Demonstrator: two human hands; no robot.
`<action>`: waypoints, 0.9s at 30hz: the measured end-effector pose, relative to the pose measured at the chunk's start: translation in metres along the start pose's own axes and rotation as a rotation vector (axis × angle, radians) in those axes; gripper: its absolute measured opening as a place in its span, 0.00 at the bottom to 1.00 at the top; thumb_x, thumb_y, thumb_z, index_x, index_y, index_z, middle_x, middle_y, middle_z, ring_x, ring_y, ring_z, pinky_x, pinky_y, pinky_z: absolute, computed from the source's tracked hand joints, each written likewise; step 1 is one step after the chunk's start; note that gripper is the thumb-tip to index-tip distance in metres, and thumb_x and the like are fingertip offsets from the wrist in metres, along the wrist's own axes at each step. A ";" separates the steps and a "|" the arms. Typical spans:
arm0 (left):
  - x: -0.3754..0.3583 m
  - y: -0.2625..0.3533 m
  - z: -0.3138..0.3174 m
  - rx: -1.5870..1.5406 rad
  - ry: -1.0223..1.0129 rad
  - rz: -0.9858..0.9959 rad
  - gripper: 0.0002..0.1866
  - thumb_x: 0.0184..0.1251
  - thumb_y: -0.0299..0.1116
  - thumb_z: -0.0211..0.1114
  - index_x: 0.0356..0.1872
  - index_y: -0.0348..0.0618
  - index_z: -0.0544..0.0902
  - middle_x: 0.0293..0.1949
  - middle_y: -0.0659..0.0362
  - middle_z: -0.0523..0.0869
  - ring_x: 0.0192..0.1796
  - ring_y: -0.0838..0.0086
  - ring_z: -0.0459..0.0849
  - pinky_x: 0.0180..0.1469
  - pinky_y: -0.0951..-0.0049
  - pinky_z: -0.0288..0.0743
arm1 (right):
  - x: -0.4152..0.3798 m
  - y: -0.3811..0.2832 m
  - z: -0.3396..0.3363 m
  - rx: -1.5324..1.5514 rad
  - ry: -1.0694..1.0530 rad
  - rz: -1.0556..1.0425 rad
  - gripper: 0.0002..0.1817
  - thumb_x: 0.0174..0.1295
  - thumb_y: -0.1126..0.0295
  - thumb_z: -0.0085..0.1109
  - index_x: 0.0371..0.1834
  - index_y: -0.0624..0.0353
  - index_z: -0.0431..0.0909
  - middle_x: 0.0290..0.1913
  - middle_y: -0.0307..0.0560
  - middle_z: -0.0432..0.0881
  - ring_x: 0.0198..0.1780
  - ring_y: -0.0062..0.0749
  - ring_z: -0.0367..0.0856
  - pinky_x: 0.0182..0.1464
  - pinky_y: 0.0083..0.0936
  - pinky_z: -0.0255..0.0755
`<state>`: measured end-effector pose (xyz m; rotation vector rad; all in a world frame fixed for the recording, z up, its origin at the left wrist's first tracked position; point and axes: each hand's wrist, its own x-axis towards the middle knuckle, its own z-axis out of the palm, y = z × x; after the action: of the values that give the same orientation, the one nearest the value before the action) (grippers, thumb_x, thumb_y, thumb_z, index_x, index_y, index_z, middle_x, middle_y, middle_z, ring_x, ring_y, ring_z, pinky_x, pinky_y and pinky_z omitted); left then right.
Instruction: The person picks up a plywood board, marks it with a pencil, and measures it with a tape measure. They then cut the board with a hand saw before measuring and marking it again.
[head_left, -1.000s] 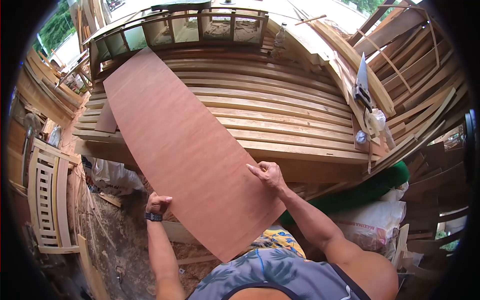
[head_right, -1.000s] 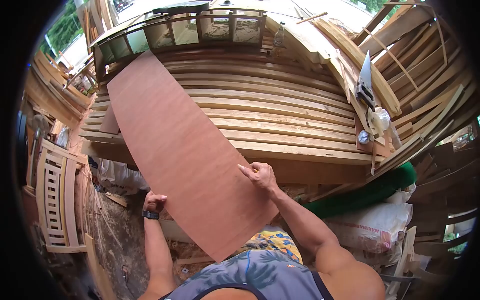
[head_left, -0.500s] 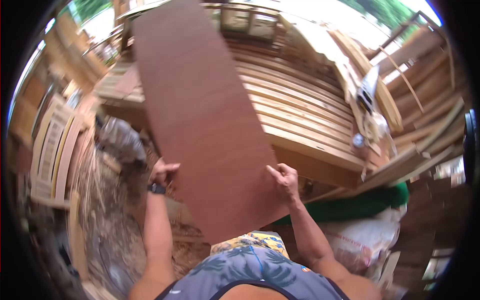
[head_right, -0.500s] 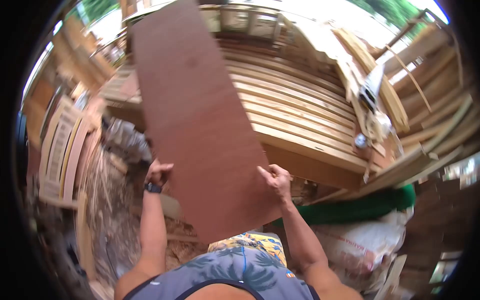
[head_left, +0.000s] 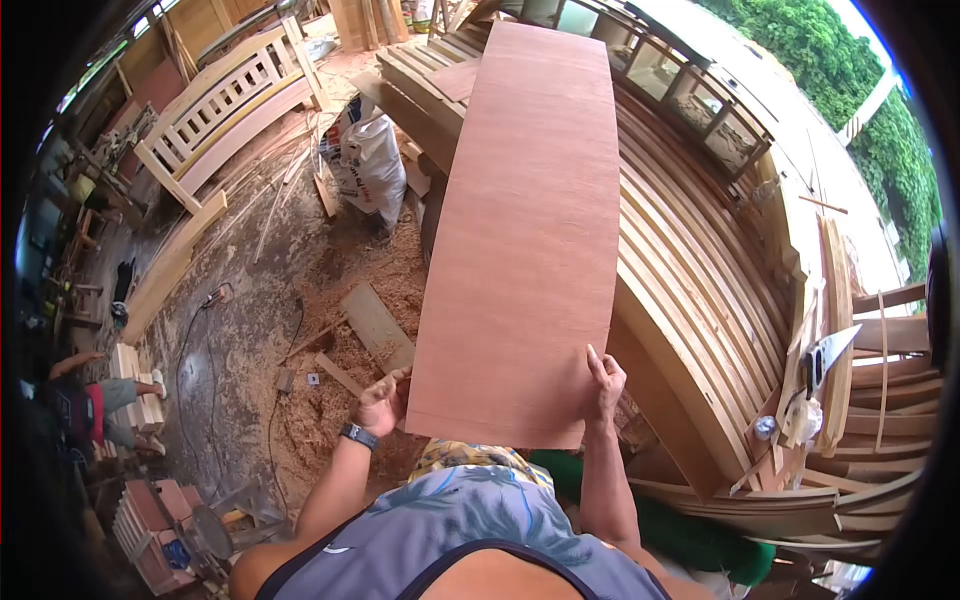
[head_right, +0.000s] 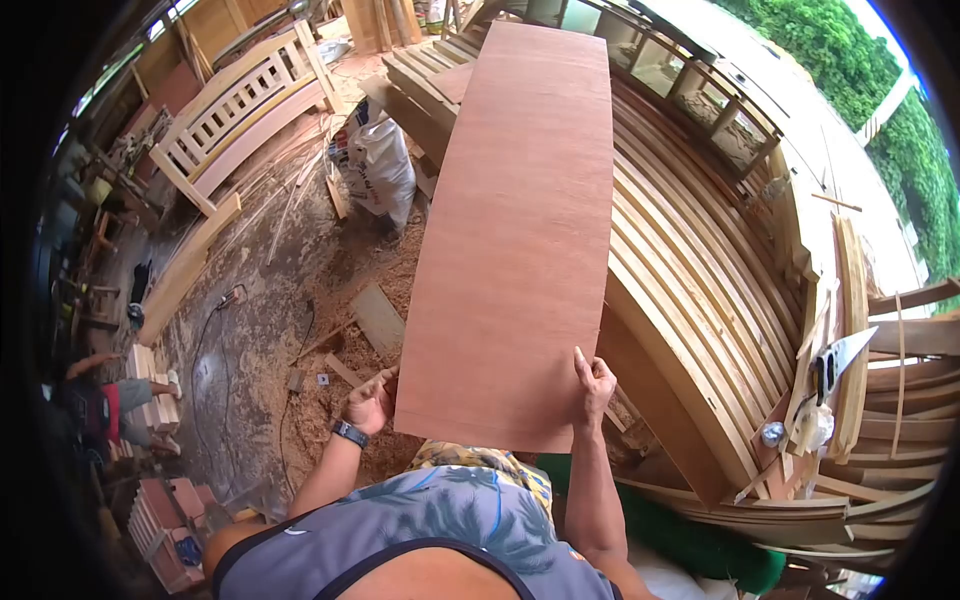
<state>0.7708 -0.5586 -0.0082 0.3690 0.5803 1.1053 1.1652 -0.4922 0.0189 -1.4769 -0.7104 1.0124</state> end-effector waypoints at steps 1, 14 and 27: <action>-0.002 -0.007 -0.005 -0.004 0.004 0.007 0.41 0.60 0.48 0.72 0.71 0.39 0.69 0.64 0.54 0.79 0.66 0.60 0.78 0.67 0.54 0.72 | 0.006 0.001 0.012 0.012 -0.003 0.028 0.15 0.64 0.63 0.70 0.26 0.61 0.80 0.22 0.24 0.66 0.25 0.10 0.57 0.27 0.18 0.49; 0.082 0.053 0.008 -0.522 0.565 0.367 0.37 0.73 0.63 0.53 0.73 0.48 0.68 0.73 0.56 0.70 0.74 0.59 0.66 0.75 0.48 0.57 | 0.081 0.024 0.197 0.027 -0.042 0.142 0.22 0.63 0.54 0.69 0.21 0.56 0.74 0.23 0.26 0.63 0.27 0.16 0.56 0.30 0.22 0.53; 0.148 0.148 -0.112 0.301 1.525 0.428 0.36 0.82 0.55 0.39 0.80 0.43 0.53 0.82 0.54 0.50 0.82 0.61 0.53 0.81 0.56 0.47 | 0.187 0.018 0.305 0.424 -0.369 0.495 0.16 0.65 0.67 0.66 0.53 0.63 0.81 0.31 0.32 0.76 0.25 0.12 0.69 0.25 0.14 0.61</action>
<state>0.6440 -0.3632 -0.0531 -0.2002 2.0919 1.6095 0.9751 -0.1926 -0.0285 -1.1185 -0.3461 1.7293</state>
